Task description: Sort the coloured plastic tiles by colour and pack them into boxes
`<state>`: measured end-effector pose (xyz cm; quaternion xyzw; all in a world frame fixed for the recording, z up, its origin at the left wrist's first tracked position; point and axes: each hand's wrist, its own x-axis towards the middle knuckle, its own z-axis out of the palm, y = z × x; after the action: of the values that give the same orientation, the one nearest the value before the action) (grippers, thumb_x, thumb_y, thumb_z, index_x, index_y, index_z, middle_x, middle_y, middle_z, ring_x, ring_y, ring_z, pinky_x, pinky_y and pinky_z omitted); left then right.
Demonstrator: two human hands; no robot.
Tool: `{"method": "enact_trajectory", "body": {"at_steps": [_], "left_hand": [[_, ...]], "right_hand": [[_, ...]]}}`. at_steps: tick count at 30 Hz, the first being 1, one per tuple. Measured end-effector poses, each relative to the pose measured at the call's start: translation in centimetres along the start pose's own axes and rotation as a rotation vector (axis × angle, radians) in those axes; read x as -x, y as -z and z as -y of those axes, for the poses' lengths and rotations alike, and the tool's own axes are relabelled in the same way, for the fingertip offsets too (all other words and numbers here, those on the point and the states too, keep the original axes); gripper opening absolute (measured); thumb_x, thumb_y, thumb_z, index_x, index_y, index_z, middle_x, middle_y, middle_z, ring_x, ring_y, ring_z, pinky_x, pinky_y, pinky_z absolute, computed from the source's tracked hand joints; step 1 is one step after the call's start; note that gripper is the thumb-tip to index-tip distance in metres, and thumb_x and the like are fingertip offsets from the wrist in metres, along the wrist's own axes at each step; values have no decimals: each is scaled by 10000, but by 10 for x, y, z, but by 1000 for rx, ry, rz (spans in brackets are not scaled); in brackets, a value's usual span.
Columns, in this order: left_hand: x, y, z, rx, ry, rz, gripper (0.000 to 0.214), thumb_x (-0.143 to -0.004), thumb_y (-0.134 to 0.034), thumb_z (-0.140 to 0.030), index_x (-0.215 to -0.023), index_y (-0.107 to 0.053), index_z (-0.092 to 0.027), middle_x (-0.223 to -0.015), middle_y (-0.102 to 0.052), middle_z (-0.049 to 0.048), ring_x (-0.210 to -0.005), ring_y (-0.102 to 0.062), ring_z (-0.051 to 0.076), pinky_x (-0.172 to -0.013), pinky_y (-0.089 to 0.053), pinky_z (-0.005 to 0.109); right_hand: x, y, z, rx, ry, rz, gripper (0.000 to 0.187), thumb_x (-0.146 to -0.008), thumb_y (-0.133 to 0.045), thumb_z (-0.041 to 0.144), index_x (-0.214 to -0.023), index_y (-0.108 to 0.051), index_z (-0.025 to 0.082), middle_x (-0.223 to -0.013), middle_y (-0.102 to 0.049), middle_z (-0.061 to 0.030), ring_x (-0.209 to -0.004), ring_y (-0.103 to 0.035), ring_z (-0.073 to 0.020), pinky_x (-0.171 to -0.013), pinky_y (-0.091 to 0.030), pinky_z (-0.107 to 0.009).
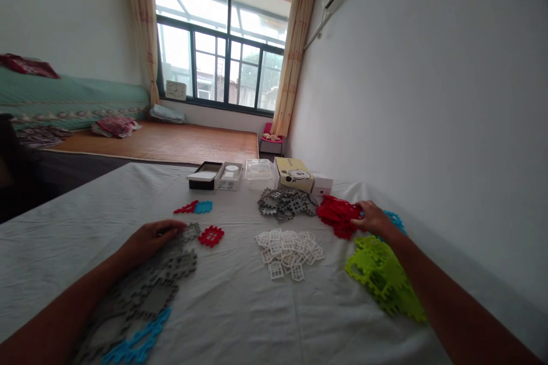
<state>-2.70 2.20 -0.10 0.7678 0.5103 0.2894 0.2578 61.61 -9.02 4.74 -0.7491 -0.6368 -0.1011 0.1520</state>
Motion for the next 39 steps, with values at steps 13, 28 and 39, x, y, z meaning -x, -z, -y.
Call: {"method": "enact_trajectory", "body": {"at_steps": [13, 28, 39], "left_hand": [[4, -1, -5, 83, -12, -19, 438, -710, -570, -535, -962, -729, -214, -981, -739, 40, -951, -654, 262, -879, -486, 326], [11, -2, -3, 201, -67, -283, 280, -752, -503, -250, -904, -715, -147, -836, -740, 49, -792, -674, 171, -754, -513, 254], [7, -2, 11, 212, -18, -296, 270, -739, -508, -258, -886, -720, -178, -830, -745, 45, -791, -685, 190, -730, -523, 268]], "right_hand": [[-59, -14, 32, 45, -12, -15, 452, -751, -601, 372, -1142, -602, 146, -1110, -665, -148, -972, -630, -258, -826, -475, -334], [-29, -69, 379, -262, 773, 183, 323, -904, -473, 307, -1178, -592, 183, -1191, -631, -83, -1149, -511, -204, -977, -386, -318], [-61, -98, 452, -67, 691, 223, 283, -895, -488, 361, -986, -646, 145, -1019, -687, -134, -998, -608, -236, -862, -425, -327]]}}
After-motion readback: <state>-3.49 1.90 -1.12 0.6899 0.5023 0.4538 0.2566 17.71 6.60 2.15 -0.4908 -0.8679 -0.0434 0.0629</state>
